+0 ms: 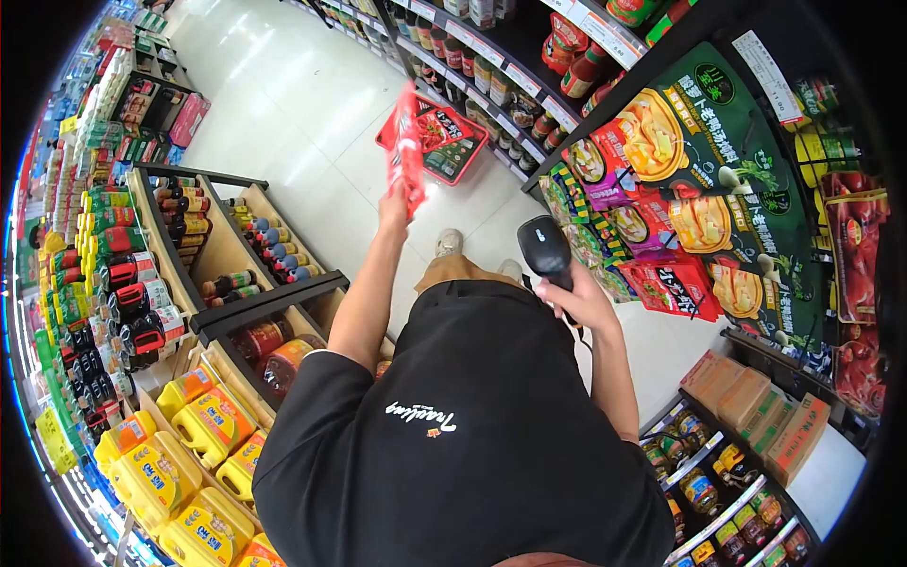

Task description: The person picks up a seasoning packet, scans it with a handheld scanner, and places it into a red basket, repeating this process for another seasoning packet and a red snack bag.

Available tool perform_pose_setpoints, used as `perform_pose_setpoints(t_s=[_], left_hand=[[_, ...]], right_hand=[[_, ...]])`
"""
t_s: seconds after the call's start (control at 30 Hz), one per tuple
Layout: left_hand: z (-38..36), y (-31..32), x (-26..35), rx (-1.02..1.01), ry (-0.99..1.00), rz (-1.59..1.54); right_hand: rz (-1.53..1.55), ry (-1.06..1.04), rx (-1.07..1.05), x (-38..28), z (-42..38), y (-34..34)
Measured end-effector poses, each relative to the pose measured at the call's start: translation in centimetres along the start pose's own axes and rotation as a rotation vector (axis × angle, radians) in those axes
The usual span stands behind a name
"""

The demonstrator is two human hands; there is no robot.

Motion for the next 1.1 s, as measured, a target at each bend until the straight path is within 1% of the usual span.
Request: perform_pose_setpoints(t_s=[0.03,0.07,0.1,0.13,0.17,0.2,0.23,0.27,0.33,0.4,0.43,0.5,0.53,0.57,0.6,0.63,0.7,0.77,0.87,0.97,1.1], left_hand=[[6.3,-3.6,-4.1,0.267,0.039,0.104],[5.8,-6.1,-5.4,0.297,-0.053,0.012],[10.0,-10.7,-8.8,0.452,-0.210,0.412],[18.4,-18.2,-15.6,0.550,-0.141,0.629],[12.1,-18.1,-15.3,0.560,-0.035,0.773],[4.1,-17.6,-14.2,0.584,0.074,0.916],[1.6,-19.2,-14.9,0.615,-0.105,1.005],[-4.2,-18.6,-13.2,0.612,-0.264,0.726],[-3.3,-24.4,-18.2,0.657,-0.302,0.891],[-4.3,-26.9,-20.9,0.715,-0.277,0.866],[-4.9,-27.2,-21.2,0.745,-0.265,0.848],[-5.2,-26.1,-20.1,0.706,-0.228,0.862],[-6.0,-24.6,-18.3,0.686,-0.210,0.867],[-7.1,-22.5,-15.7,0.643,-0.143,0.912],[-7.4,-20.7,-13.5,0.612,-0.179,0.943],[-6.7,-19.5,-11.9,0.580,-0.215,0.974],[-3.4,-18.6,-10.9,0.541,-0.103,1.021],[-1.1,-17.7,-9.7,0.581,0.002,1.061],[-0.1,-16.1,-6.7,0.564,0.053,1.035],[0.4,-15.3,-5.1,0.510,0.156,0.975],[1.8,-15.2,-4.9,0.461,0.111,1.107]], right_hand=[[-0.061,0.063,0.006,1.6,0.6,-0.5],[-0.121,0.125,0.015,3.3,1.0,-1.0],[-0.186,0.127,0.045,5.9,1.1,-1.7],[-0.251,0.131,0.074,8.9,1.1,-2.4],[-0.316,0.135,0.103,11.8,0.9,-3.2],[-0.324,0.168,0.127,14.2,0.6,-3.9],[-0.331,0.203,0.149,16.3,0.0,-4.4],[-0.338,0.239,0.171,18.4,-0.7,-5.0],[-0.380,0.290,0.252,22.9,-2.3,-5.7],[-0.371,0.361,0.328,26.2,-3.6,-6.0],[-0.377,0.413,0.348,26.9,-4.0,-6.1],[-0.393,0.512,0.384,27.8,-4.4,-6.2],[-0.375,0.534,0.383,27.7,-4.3,-6.2],[-0.358,0.556,0.383,27.5,-4.2,-6.2],[-0.342,0.576,0.383,27.4,-4.0,-6.3],[-0.346,0.608,0.355,26.8,-3.5,-6.3],[-0.355,0.671,0.300,25.5,-2.4,-6.6],[-0.383,0.642,0.266,25.8,-1.0,-7.0],[-0.439,0.586,0.211,25.8,1.2,-7.3],[-0.488,0.528,0.182,24.7,3.3,-6.7],[-0.500,0.487,0.209,24.7,4.5,-5.4]])
Point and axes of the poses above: each hand's wrist, its own z-axis towards the middle knuckle, its own y-axis out of the palm, x = y × z, the point moved 1 cm from there along z, towards the middle knuckle, and after that the axes turned 13 degrees about -y, right-handed, at the moved point
